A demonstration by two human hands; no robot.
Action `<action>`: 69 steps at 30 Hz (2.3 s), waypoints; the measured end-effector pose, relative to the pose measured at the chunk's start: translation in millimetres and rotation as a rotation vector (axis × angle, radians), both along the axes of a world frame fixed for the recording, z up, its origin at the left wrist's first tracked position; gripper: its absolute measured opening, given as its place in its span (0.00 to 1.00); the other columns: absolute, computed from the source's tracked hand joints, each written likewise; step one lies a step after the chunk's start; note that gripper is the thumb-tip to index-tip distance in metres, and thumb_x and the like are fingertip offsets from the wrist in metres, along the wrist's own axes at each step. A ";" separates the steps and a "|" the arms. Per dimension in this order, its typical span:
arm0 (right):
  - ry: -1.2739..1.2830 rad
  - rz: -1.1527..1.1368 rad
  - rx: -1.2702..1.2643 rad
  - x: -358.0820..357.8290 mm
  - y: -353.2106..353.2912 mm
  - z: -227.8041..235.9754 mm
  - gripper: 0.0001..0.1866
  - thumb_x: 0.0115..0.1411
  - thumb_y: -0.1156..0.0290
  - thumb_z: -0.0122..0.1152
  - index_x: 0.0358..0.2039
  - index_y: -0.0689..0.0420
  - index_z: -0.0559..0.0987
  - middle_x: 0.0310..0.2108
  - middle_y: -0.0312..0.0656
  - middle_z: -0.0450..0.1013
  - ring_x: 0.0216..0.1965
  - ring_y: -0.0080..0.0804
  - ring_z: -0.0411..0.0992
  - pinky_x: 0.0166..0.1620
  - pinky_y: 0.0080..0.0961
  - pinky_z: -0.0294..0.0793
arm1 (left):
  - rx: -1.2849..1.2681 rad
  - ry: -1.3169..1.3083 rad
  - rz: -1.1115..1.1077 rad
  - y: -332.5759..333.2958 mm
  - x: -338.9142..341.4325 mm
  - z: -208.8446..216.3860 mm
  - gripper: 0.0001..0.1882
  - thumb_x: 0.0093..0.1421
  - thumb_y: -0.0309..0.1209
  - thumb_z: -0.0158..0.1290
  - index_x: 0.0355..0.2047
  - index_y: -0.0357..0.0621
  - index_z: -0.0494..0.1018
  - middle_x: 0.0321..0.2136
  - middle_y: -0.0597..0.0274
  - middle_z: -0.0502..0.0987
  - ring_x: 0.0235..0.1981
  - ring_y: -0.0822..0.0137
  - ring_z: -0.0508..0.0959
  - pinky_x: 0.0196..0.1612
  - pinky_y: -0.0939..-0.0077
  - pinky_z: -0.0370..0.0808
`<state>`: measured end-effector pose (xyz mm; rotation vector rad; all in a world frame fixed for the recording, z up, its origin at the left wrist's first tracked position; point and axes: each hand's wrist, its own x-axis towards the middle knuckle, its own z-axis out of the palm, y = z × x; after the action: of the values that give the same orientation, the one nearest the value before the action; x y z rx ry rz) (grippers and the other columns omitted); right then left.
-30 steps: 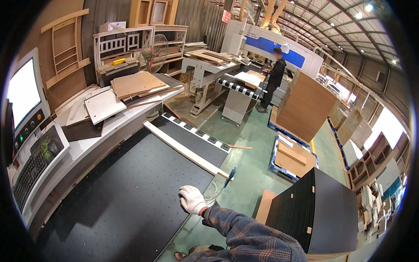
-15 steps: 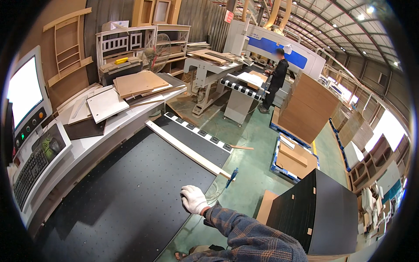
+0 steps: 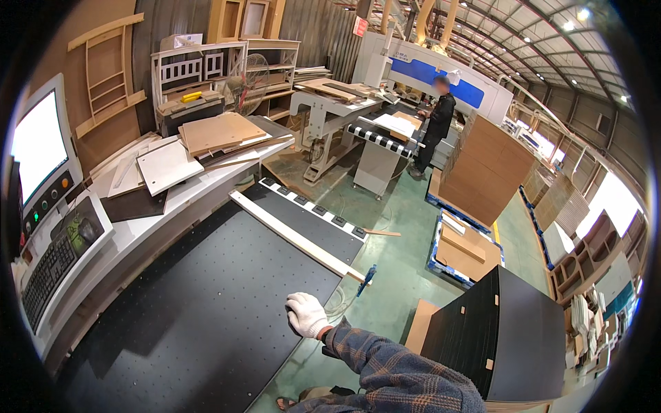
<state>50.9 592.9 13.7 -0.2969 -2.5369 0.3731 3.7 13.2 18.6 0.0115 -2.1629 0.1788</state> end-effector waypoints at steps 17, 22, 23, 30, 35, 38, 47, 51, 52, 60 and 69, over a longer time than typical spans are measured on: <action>0.002 -0.006 0.005 0.3 -0.1 -4.0 0.14 0.55 0.70 0.62 0.43 0.58 0.79 0.51 0.48 0.76 0.55 0.50 0.73 0.59 0.44 0.72 | 0.284 -0.022 -0.008 2.8 1.5 -1.9 0.14 0.73 0.34 0.52 0.34 0.37 0.78 0.34 0.47 0.80 0.37 0.46 0.78 0.45 0.49 0.76; 0.007 -0.005 0.005 0.9 0.6 -3.5 0.14 0.55 0.70 0.62 0.42 0.58 0.79 0.50 0.48 0.76 0.55 0.50 0.73 0.59 0.44 0.72 | 0.328 -0.061 0.006 5.5 3.2 0.2 0.14 0.74 0.34 0.52 0.34 0.37 0.78 0.34 0.47 0.80 0.37 0.46 0.78 0.45 0.49 0.76; 0.009 -0.005 0.004 0.5 0.6 -3.3 0.13 0.55 0.70 0.62 0.42 0.58 0.80 0.50 0.48 0.76 0.55 0.50 0.73 0.59 0.44 0.72 | 0.338 -0.069 0.010 5.8 3.2 0.2 0.14 0.74 0.34 0.52 0.35 0.37 0.78 0.34 0.47 0.80 0.37 0.46 0.78 0.45 0.49 0.76; 0.020 -0.004 -0.004 -0.1 -2.1 1.5 0.13 0.55 0.70 0.62 0.42 0.58 0.80 0.50 0.47 0.76 0.54 0.50 0.73 0.59 0.44 0.72 | 0.105 0.001 0.022 2.6 1.6 -2.9 0.12 0.74 0.33 0.50 0.37 0.37 0.77 0.36 0.48 0.80 0.38 0.49 0.79 0.45 0.52 0.77; 0.027 -0.006 0.001 0.2 -1.5 -0.3 0.14 0.54 0.71 0.62 0.42 0.57 0.79 0.49 0.48 0.76 0.54 0.50 0.73 0.58 0.44 0.72 | 0.046 0.001 0.014 2.4 0.3 -0.3 0.11 0.75 0.32 0.50 0.37 0.39 0.77 0.36 0.50 0.79 0.37 0.50 0.79 0.44 0.53 0.77; 0.026 -0.005 0.001 0.5 -1.4 1.5 0.14 0.54 0.71 0.62 0.42 0.58 0.79 0.49 0.48 0.76 0.54 0.50 0.73 0.58 0.44 0.72 | 0.074 0.011 0.001 7.4 0.6 4.9 0.12 0.75 0.32 0.49 0.36 0.39 0.77 0.34 0.52 0.78 0.36 0.51 0.78 0.43 0.54 0.77; -0.001 -0.007 -0.005 -0.1 -0.3 -1.6 0.14 0.55 0.70 0.62 0.42 0.58 0.79 0.49 0.48 0.76 0.55 0.50 0.73 0.59 0.44 0.72 | 0.043 0.028 -0.004 10.9 -0.1 9.5 0.13 0.75 0.31 0.48 0.34 0.40 0.76 0.33 0.51 0.78 0.35 0.50 0.78 0.42 0.53 0.76; 0.001 -0.007 -0.004 -0.2 -1.0 -1.3 0.14 0.55 0.70 0.62 0.42 0.58 0.79 0.49 0.48 0.76 0.55 0.50 0.73 0.59 0.44 0.72 | 0.167 -0.013 -0.026 7.2 1.7 5.6 0.14 0.75 0.33 0.49 0.33 0.39 0.77 0.33 0.50 0.79 0.35 0.49 0.78 0.43 0.52 0.76; 0.002 -0.006 -0.003 -0.4 -0.6 -2.3 0.14 0.55 0.70 0.62 0.42 0.58 0.79 0.49 0.48 0.76 0.55 0.50 0.73 0.59 0.44 0.72 | 0.203 -0.001 -0.032 9.1 1.6 6.5 0.15 0.75 0.33 0.49 0.33 0.38 0.77 0.33 0.50 0.79 0.35 0.48 0.78 0.43 0.51 0.76; 0.015 0.005 -0.010 0.4 -0.2 -0.5 0.14 0.55 0.70 0.62 0.43 0.57 0.79 0.49 0.47 0.76 0.55 0.50 0.73 0.59 0.44 0.72 | 0.250 0.017 -0.019 7.4 -0.8 -4.7 0.16 0.74 0.35 0.51 0.33 0.36 0.78 0.33 0.47 0.80 0.36 0.46 0.78 0.44 0.49 0.76; -0.002 0.004 -0.008 1.2 -1.8 3.0 0.14 0.55 0.70 0.62 0.43 0.57 0.79 0.50 0.47 0.76 0.55 0.50 0.72 0.59 0.44 0.72 | 0.272 0.002 -0.025 5.8 0.6 0.7 0.15 0.74 0.34 0.51 0.33 0.37 0.78 0.33 0.47 0.80 0.36 0.46 0.79 0.45 0.50 0.76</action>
<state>52.1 591.1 16.7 -0.2950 -2.5385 0.3852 4.3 19.1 19.3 0.1403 -2.1696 -0.1303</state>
